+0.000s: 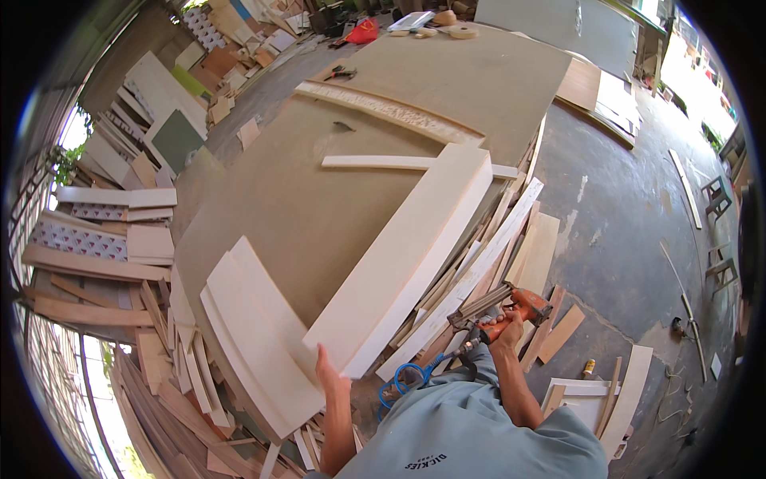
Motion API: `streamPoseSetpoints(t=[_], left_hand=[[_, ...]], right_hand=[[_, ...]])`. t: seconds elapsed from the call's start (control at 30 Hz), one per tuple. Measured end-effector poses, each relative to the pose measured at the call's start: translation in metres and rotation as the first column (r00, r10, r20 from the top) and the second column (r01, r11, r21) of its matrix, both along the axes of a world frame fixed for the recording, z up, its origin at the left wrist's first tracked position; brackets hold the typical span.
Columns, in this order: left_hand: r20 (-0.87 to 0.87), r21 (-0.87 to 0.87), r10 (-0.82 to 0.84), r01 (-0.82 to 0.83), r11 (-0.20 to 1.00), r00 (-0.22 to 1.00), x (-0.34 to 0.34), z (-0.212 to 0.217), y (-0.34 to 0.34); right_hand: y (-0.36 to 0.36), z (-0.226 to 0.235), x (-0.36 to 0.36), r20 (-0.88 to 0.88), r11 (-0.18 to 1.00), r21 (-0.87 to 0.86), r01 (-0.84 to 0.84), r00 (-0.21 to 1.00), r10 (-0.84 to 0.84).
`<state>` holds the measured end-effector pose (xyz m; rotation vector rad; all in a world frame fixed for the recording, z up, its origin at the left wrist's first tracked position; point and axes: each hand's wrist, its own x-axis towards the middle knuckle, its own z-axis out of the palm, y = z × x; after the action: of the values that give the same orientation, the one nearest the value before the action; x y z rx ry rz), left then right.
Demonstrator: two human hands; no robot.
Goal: The person assembles white-coated wooden boards by aligning them at a right angle, inserting fasteners into a pneumatic nail gun, and driving nails through the joints.
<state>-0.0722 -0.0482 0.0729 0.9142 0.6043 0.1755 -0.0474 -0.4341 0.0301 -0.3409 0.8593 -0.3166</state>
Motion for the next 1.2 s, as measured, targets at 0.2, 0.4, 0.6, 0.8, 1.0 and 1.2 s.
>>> streamPoseSetpoints(t=[0.2,0.4,0.6,0.8,1.0,1.2], left_hand=[[0.109,0.256,0.232,-0.252,0.933,0.967,-0.006,0.082,-0.085],[0.139,0.408,0.298,-0.329,0.852,0.944,0.004,0.179,-0.144],[0.232,0.283,0.227,-0.289,0.915,0.946,0.028,0.225,-0.178],[0.211,0.025,0.224,-0.234,0.972,0.951,0.166,0.168,-0.251],[0.158,-0.026,0.278,-0.278,0.960,0.948,0.340,0.152,-0.335],[-0.059,-0.095,0.373,-0.377,0.921,0.926,0.461,0.135,-0.413]], right_hand=[[-0.084,0.024,0.059,-0.084,0.998,0.042,-0.047,0.995,0.051],[-0.161,-0.008,0.094,-0.063,0.989,0.074,-0.129,0.989,0.133],[-0.191,-0.004,0.115,-0.095,0.995,0.059,-0.084,0.991,0.090],[-0.220,-0.022,0.114,-0.106,0.990,0.127,-0.064,0.991,0.078],[-0.260,-0.032,0.077,-0.121,0.996,0.033,0.085,0.989,-0.081],[-0.279,-0.034,0.039,-0.114,0.923,0.070,0.378,0.922,-0.369]])
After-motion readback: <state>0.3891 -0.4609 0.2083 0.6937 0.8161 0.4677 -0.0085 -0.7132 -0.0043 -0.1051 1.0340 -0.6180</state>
